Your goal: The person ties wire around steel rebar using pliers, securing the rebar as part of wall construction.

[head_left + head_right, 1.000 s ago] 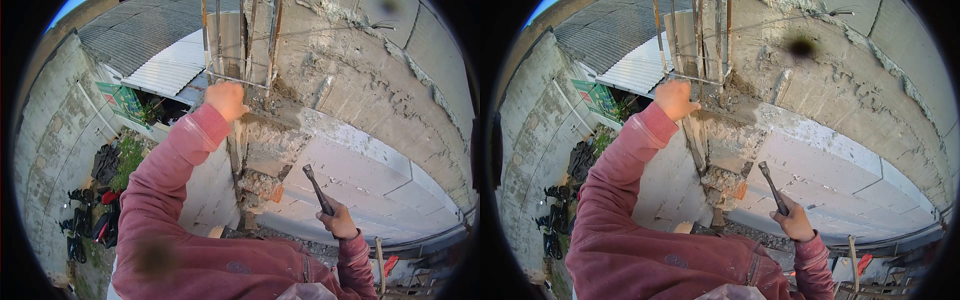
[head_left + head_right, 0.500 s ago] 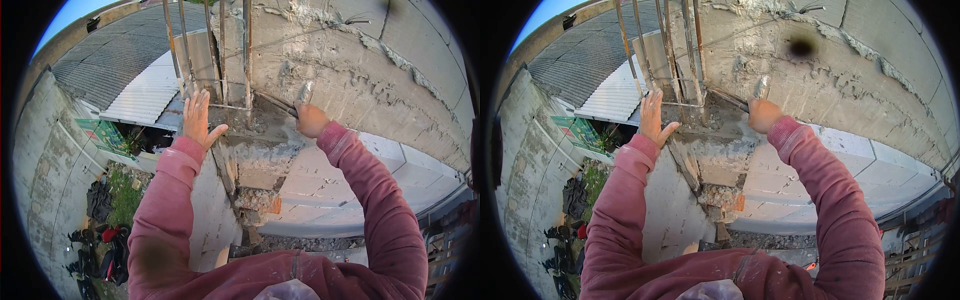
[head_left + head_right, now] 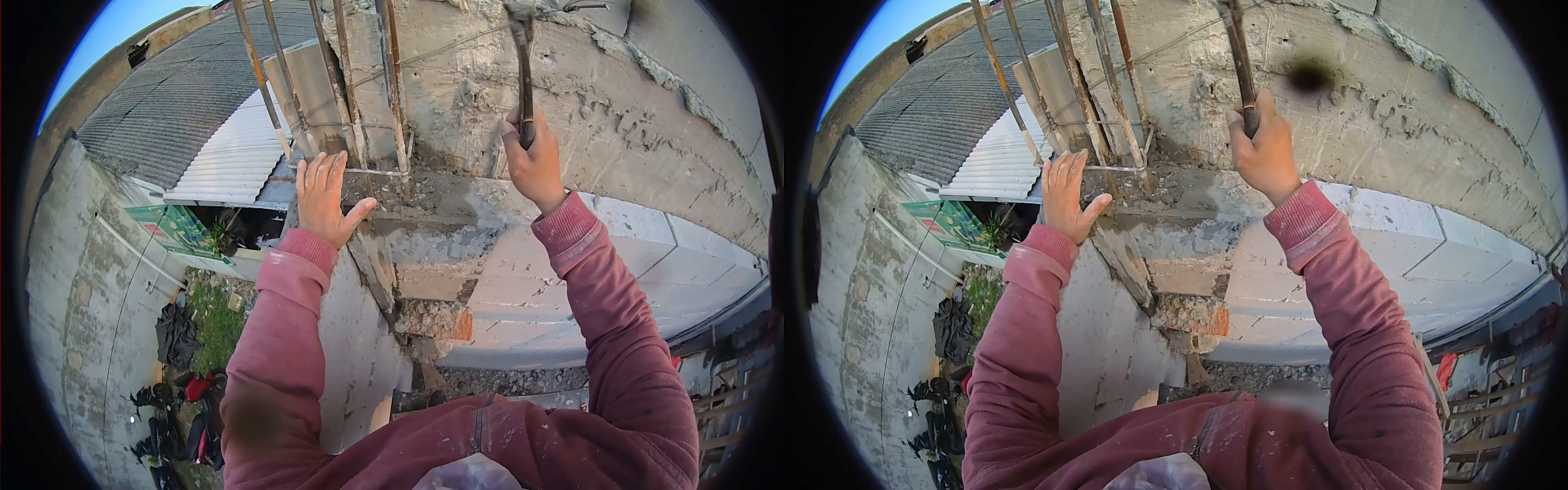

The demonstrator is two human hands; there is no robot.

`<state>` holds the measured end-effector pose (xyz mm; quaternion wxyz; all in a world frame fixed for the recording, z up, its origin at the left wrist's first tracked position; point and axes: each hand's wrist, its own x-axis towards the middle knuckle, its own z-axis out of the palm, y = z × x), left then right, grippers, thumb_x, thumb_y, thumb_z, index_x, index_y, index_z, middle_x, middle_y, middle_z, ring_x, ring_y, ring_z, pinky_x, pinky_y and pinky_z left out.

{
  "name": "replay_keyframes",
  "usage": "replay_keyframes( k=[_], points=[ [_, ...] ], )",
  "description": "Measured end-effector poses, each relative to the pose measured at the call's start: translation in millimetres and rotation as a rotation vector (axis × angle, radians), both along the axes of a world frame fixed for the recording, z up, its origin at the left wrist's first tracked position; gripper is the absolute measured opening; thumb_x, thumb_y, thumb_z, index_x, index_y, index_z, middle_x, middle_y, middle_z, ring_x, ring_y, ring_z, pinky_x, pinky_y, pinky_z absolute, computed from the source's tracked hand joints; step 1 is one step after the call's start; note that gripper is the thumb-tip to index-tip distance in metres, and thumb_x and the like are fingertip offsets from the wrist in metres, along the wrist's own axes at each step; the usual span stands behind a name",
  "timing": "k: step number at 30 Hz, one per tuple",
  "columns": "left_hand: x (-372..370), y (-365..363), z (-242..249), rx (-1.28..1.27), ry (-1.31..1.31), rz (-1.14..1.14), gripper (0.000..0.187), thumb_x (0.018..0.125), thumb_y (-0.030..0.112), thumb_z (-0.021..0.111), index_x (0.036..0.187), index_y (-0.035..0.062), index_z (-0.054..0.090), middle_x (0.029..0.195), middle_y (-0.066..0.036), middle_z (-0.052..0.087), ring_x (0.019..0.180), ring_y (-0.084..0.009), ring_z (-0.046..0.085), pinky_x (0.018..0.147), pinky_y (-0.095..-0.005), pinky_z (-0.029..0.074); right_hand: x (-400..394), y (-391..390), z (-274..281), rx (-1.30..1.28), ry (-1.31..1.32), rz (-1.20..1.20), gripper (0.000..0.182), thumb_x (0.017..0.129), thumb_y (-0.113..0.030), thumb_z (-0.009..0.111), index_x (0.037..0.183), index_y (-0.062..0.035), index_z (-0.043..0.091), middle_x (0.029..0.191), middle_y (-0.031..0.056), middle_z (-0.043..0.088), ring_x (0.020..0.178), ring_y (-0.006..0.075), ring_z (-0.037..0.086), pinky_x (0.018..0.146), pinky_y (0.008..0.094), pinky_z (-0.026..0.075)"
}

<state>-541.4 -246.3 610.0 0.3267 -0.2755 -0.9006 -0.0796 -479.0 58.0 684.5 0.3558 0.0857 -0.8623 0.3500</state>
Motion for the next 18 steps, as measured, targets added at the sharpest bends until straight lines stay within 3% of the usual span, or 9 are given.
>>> replay_keyframes(
  k=[1,2,5,6,9,10,14,15,18],
  points=[
    [0,0,0,0.012,0.013,-0.009,0.089,0.081,0.063,0.047,0.140,-0.0003,0.026,0.141,-0.020,0.031,0.135,-0.0345,0.020,0.111,-0.0495,0.008,5,-8,-7,-0.206,0.107,0.033,0.027,0.077,-0.015,0.058,0.096,-0.0004,0.047,0.078,0.0218,0.061,0.072,0.0386,0.061,0.063,0.0489,0.045],
    [2,1,-1,0.024,0.027,-0.025,0.087,0.082,0.062,0.047,0.139,-0.0009,0.027,0.140,-0.021,0.033,0.135,-0.0350,0.022,0.111,-0.0498,0.008,-10,11,-21,0.286,-0.063,-0.064,0.024,0.076,-0.013,0.058,0.093,-0.0004,0.047,0.077,0.0204,0.061,0.071,0.0365,0.062,0.062,0.0475,0.046],
    [5,6,-1,0.069,0.248,-0.012,0.084,0.082,0.062,0.047,0.138,0.0015,0.031,0.137,-0.021,0.035,0.132,-0.0363,0.026,0.110,-0.0505,0.011,-8,16,5,0.820,-0.361,-0.191,0.022,0.076,-0.010,0.058,0.091,-0.0002,0.045,0.075,0.0191,0.061,0.070,0.0349,0.063,0.060,0.0458,0.046],
    [3,6,-1,0.051,0.226,-0.023,0.085,0.082,0.063,0.046,0.138,0.0007,0.030,0.134,-0.022,0.037,0.131,-0.0377,0.027,0.110,-0.0511,0.012,-5,18,20,0.801,-0.287,-0.182,0.024,0.075,-0.007,0.059,0.094,0.0003,0.046,0.076,0.0185,0.062,0.071,0.0339,0.063,0.060,0.0437,0.048],
    [7,3,8,-0.026,-0.032,0.007,0.090,0.079,0.062,0.052,0.138,-0.0023,0.027,0.134,-0.021,0.038,0.132,-0.0349,0.027,0.110,-0.0504,0.013,13,4,39,-0.011,-0.070,0.008,0.031,0.073,-0.007,0.062,0.100,0.0010,0.049,0.079,0.0184,0.063,0.074,0.0329,0.064,0.062,0.0424,0.050],
    [6,3,7,0.014,-0.010,0.011,0.089,0.079,0.062,0.053,0.137,-0.0023,0.029,0.133,-0.021,0.039,0.131,-0.0350,0.028,0.110,-0.0504,0.013,4,-8,19,-0.211,0.253,0.000,0.033,0.071,-0.008,0.064,0.100,0.0005,0.051,0.078,0.0179,0.063,0.074,0.0317,0.064,0.062,0.0424,0.051],
    [13,6,4,0.064,0.235,0.007,0.086,0.078,0.062,0.054,0.132,-0.0028,0.037,0.127,-0.021,0.044,0.126,-0.0357,0.035,0.110,-0.0500,0.015,-4,18,-13,0.887,-0.484,-0.119,0.030,0.072,-0.007,0.062,0.098,0.0013,0.049,0.078,0.0197,0.063,0.076,0.0335,0.064,0.062,0.0441,0.049],
    [9,9,5,0.078,0.348,0.013,0.085,0.078,0.062,0.055,0.130,-0.0030,0.039,0.125,-0.021,0.046,0.124,-0.0359,0.037,0.110,-0.0499,0.015,-5,18,2,0.805,-0.391,-0.134,0.031,0.072,-0.006,0.061,0.099,0.0016,0.049,0.080,0.0198,0.063,0.077,0.0341,0.064,0.064,0.0438,0.050],
    [4,5,4,-0.014,0.121,0.001,0.086,0.078,0.062,0.054,0.131,-0.0038,0.039,0.127,-0.022,0.045,0.126,-0.0356,0.034,0.111,-0.0490,0.016,8,7,15,0.397,-0.157,-0.128,0.031,0.070,-0.004,0.059,0.099,0.0018,0.051,0.082,0.0197,0.063,0.079,0.0353,0.064,0.068,0.0433,0.051]
  ],
)
